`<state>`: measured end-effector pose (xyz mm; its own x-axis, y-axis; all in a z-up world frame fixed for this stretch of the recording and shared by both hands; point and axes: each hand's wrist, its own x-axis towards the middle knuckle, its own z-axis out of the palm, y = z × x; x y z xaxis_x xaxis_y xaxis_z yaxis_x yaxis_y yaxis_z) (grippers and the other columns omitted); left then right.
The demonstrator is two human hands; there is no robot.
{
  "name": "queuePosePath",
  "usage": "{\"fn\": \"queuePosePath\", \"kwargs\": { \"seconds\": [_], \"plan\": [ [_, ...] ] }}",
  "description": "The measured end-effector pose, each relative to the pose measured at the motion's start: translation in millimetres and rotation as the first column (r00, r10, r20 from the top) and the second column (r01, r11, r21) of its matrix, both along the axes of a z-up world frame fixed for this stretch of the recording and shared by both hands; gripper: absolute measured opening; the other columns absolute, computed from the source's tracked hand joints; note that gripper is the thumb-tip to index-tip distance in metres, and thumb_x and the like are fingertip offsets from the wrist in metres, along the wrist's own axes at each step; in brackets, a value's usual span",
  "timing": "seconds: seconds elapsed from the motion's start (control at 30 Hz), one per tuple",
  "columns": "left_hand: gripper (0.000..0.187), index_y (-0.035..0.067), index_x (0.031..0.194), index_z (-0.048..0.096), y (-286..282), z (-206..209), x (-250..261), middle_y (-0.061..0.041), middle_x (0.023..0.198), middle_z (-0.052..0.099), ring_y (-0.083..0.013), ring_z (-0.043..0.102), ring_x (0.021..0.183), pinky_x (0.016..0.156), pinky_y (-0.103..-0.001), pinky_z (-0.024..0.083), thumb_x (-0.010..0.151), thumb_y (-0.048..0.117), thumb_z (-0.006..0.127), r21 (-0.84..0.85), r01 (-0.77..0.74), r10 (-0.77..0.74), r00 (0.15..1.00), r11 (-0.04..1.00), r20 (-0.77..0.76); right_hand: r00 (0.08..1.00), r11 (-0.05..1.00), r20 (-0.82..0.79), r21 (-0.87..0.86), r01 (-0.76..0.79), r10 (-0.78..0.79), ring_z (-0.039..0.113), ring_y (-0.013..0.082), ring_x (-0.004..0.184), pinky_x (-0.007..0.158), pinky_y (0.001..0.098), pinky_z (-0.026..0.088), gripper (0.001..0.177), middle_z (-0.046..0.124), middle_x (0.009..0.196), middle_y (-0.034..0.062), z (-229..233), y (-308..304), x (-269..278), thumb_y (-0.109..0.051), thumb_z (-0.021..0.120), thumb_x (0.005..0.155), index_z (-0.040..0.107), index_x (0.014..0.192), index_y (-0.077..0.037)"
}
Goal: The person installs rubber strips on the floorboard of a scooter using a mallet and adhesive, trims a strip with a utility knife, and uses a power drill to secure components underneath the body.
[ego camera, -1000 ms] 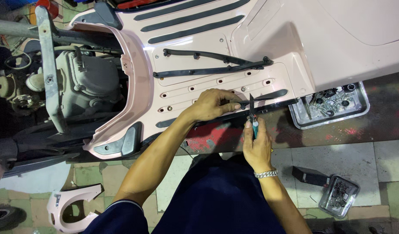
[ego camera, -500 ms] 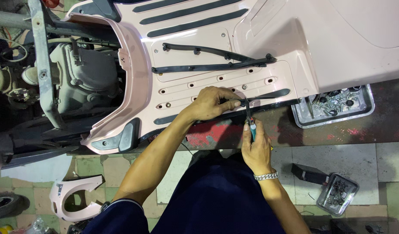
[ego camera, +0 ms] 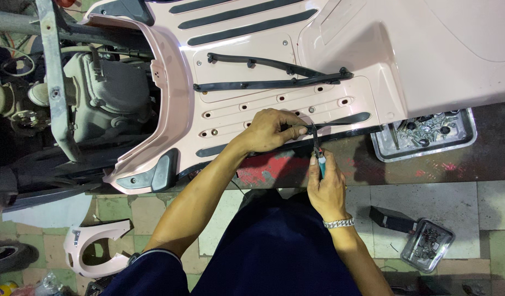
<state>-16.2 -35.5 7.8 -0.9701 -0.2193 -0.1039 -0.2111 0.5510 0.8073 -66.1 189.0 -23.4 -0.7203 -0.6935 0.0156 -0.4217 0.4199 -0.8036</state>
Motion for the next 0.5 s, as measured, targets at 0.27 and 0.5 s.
{"fn": "queuePosePath", "kwargs": {
  "seconds": [0.27, 0.5],
  "plan": [
    [0.029, 0.015, 0.103, 0.080, -0.5, 0.8, 0.3, -0.004, 0.099, 0.079, -0.0246, 0.074, 0.083, 0.072, -0.037, 0.054, 0.092, 0.040, 0.069, 0.004, -0.002, 0.002, 1.000, 1.000, -0.022, 1.000, 1.000, 0.021, 0.008, -0.016, 0.016, 0.072, 0.0430, 0.086, 0.072, 0.0499, 0.056, 0.026, 0.072, 0.095, 0.0222, 4.1, -3.0, -2.7, -0.024, 0.051, 0.107, 0.057, 0.119, -0.001],
    [0.027, 0.016, 0.103, 0.081, 0.2, 2.6, 0.1, -0.004, 0.095, 0.078, -0.0252, 0.073, 0.081, 0.071, -0.038, 0.053, 0.091, 0.037, 0.070, -0.002, -0.010, 0.010, 1.000, 1.000, -0.018, 0.998, 0.998, -0.041, -0.024, -0.055, 0.054, 0.069, 0.0459, 0.084, 0.068, 0.0527, 0.053, 0.024, 0.070, 0.091, 0.0238, 5.2, -4.6, -9.1, -0.022, 0.052, 0.107, 0.056, 0.115, 0.000]
  ]
}}
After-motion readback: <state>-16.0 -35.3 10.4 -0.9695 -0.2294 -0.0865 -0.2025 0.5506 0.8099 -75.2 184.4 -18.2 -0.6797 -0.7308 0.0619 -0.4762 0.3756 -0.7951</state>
